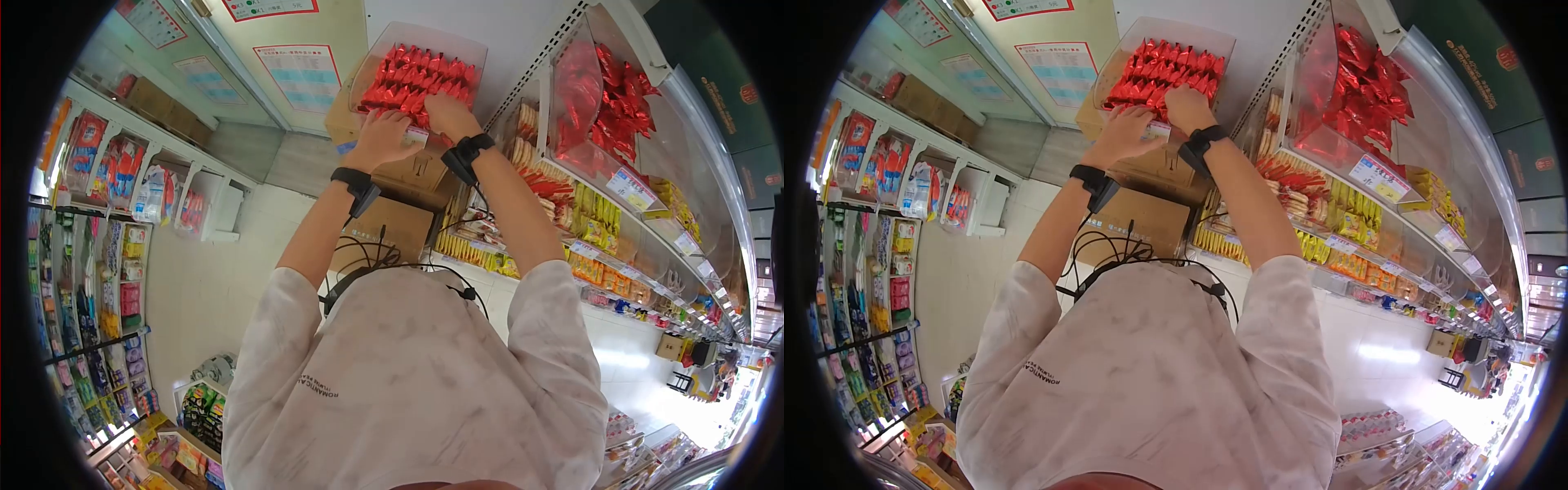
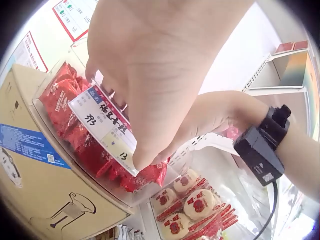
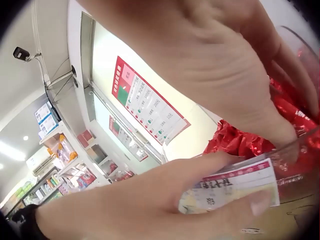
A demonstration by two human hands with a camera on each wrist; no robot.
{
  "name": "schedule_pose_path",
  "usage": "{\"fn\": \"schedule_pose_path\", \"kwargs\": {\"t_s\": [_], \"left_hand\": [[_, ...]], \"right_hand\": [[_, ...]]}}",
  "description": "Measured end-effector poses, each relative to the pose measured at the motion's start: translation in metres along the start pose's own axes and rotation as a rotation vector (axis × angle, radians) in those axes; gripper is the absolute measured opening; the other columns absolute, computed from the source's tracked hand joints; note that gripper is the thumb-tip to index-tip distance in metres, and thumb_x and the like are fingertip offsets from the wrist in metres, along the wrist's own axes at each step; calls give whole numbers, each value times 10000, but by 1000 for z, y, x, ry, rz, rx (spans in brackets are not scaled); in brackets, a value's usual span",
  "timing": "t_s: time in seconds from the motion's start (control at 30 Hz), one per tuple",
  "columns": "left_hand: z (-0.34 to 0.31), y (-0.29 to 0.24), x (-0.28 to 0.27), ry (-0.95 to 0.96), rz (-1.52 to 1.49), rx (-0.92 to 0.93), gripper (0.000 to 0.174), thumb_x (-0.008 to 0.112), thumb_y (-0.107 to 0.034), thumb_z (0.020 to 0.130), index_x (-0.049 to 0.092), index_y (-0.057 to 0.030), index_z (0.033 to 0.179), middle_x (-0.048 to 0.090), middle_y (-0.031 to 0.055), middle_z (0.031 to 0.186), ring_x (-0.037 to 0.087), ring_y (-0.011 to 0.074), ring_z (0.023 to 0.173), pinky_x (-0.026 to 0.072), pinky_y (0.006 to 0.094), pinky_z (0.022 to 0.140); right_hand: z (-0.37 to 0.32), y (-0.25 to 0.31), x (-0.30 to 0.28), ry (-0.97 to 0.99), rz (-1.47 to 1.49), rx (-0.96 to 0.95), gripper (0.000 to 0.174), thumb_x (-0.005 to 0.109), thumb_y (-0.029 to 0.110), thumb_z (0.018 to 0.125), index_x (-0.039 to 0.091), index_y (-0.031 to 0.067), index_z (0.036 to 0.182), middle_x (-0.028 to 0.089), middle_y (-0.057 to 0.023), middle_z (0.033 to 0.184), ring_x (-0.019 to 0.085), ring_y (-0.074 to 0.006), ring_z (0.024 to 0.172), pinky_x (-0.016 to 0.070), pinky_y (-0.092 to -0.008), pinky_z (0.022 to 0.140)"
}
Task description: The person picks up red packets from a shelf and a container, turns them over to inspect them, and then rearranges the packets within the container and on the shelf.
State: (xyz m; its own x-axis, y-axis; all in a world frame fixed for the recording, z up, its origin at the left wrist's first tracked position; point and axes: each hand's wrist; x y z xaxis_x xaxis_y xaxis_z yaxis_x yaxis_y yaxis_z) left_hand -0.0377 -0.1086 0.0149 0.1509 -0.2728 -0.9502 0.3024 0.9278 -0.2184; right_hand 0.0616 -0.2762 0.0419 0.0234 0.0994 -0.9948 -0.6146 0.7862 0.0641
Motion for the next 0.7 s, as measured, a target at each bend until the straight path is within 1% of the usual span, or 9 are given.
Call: {"fn": "schedule_pose_path", "kwargs": {"t_s": [0.03, 0.1, 0.2, 0.3, 0.4, 0.43, 0.53, 0.63, 0.7], "left_hand": [[-1, 0, 2, -19, -1, 8, 713, 684, -570, 833, 641, -15, 1278, 633, 159, 1334, 548, 338, 1305, 316, 546, 1153], [-5, 2, 5, -58, -3, 20, 716, 688, -570, 828, 632, -18, 1280, 628, 156, 1335, 544, 339, 1304, 315, 548, 1149], [-5, 6, 22, -225, 75, 68, 649, 728, -564, 773, 658, -60, 1177, 669, 116, 1226, 578, 285, 1244, 349, 540, 1076], [-7, 3, 17, -135, 73, 45, 690, 707, -573, 819, 627, -40, 1252, 632, 137, 1309, 550, 315, 1281, 316, 554, 1138], [-7, 5, 22, -170, 110, 64, 701, 715, -579, 814, 621, -46, 1260, 632, 128, 1305, 554, 309, 1274, 321, 552, 1133], [-7, 5, 21, -176, 114, 64, 705, 721, -579, 809, 618, -47, 1259, 633, 126, 1301, 555, 306, 1273, 322, 550, 1131], [-8, 4, 21, -185, 130, 70, 705, 725, -576, 806, 614, -48, 1261, 633, 122, 1302, 559, 304, 1267, 320, 546, 1129], [-7, 6, 25, -193, 138, 62, 709, 729, -572, 799, 609, -56, 1271, 631, 117, 1307, 561, 302, 1264, 319, 538, 1129], [-7, 5, 26, -186, 147, 55, 708, 728, -567, 797, 607, -61, 1279, 630, 118, 1309, 555, 304, 1272, 316, 539, 1131]], "right_hand": [[0, -4, 4, -64, 45, 13, 185, 715, 93, 777, 749, 15, 941, 738, -203, 989, 737, -383, 933, 603, -510, 759], [1, -14, -4, 69, 2, -44, 225, 749, 97, 744, 746, 9, 951, 735, -209, 992, 736, -387, 944, 605, -510, 780], [0, -11, -29, 212, 14, -63, 324, 798, 80, 674, 731, -21, 975, 726, -239, 989, 731, -399, 950, 607, -476, 795], [-4, -4, -64, 366, 144, -45, 374, 818, 84, 657, 714, -43, 993, 720, -255, 987, 721, -408, 944, 599, -456, 788], [2, -12, -45, 305, 151, -68, 375, 836, 97, 644, 724, -27, 980, 726, -239, 988, 722, -401, 938, 595, -460, 786], [5, -15, -35, 330, 128, -57, 396, 837, 99, 647, 732, 6, 1017, 726, -231, 1033, 720, -393, 955, 591, -464, 786], [1, -27, -18, 195, 255, -111, 417, 825, 88, 657, 719, 39, 1057, 724, -205, 1054, 714, -378, 980, 584, -471, 798], [2, -23, -21, 293, 155, -65, 432, 818, 88, 661, 691, 46, 1073, 720, -178, 1046, 707, -360, 1004, 580, -474, 814], [4, -22, -14, 273, 76, -112, 427, 815, 101, 659, 679, 50, 1061, 718, -167, 1017, 707, -356, 988, 578, -475, 804]]}}
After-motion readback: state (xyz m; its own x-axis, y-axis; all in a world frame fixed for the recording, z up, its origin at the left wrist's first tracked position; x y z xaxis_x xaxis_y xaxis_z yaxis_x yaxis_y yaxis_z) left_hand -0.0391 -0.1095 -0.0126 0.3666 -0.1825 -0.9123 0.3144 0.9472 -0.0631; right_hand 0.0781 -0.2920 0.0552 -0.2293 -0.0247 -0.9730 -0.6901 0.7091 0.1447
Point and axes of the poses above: each hand's wrist, its own z-axis towards the middle knuckle, its own x-axis out of the palm, y = z × x
